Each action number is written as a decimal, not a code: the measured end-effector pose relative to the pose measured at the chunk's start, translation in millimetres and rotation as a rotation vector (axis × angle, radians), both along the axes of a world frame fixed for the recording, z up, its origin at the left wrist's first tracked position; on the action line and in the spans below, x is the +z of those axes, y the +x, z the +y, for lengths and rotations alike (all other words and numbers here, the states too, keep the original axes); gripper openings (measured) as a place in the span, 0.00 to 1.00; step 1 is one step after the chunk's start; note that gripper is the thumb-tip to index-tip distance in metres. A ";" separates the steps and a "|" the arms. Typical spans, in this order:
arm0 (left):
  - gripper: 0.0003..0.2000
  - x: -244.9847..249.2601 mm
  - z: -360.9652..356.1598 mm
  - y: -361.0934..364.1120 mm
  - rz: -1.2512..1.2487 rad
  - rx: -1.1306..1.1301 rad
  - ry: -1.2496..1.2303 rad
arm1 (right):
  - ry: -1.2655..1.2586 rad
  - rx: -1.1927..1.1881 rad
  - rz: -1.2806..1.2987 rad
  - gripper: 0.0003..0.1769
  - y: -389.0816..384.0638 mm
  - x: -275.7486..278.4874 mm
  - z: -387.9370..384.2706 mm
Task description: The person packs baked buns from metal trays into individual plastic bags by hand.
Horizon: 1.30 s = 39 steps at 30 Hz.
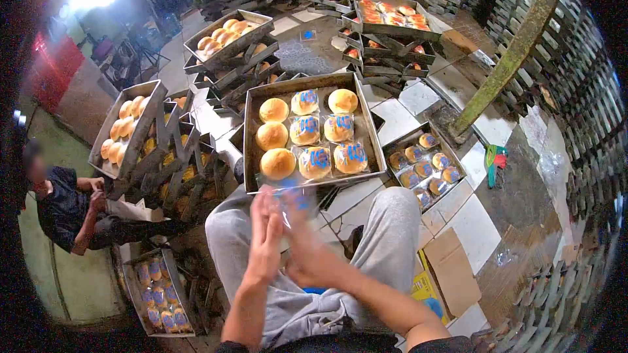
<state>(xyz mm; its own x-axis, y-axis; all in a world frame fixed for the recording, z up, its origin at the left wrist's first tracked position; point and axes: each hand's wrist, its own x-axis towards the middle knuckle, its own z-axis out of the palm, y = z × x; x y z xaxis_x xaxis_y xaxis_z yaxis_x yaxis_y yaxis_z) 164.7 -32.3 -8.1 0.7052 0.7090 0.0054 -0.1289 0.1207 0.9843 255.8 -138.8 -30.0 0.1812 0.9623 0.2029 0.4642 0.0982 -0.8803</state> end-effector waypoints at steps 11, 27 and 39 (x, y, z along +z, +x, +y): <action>0.26 -69.8 123.1 -52.7 -0.577 0.449 -0.762 | -0.120 -0.464 -0.857 0.25 290.9 -109.8 198.8; 0.27 -94.1 104.4 -36.8 -0.662 0.219 -0.772 | -0.046 -0.473 0.271 0.23 323.4 -47.1 119.2; 0.22 -78.5 77.9 -37.6 -0.617 0.276 -0.818 | -0.181 -0.069 0.578 0.32 1.1 -8.9 6.7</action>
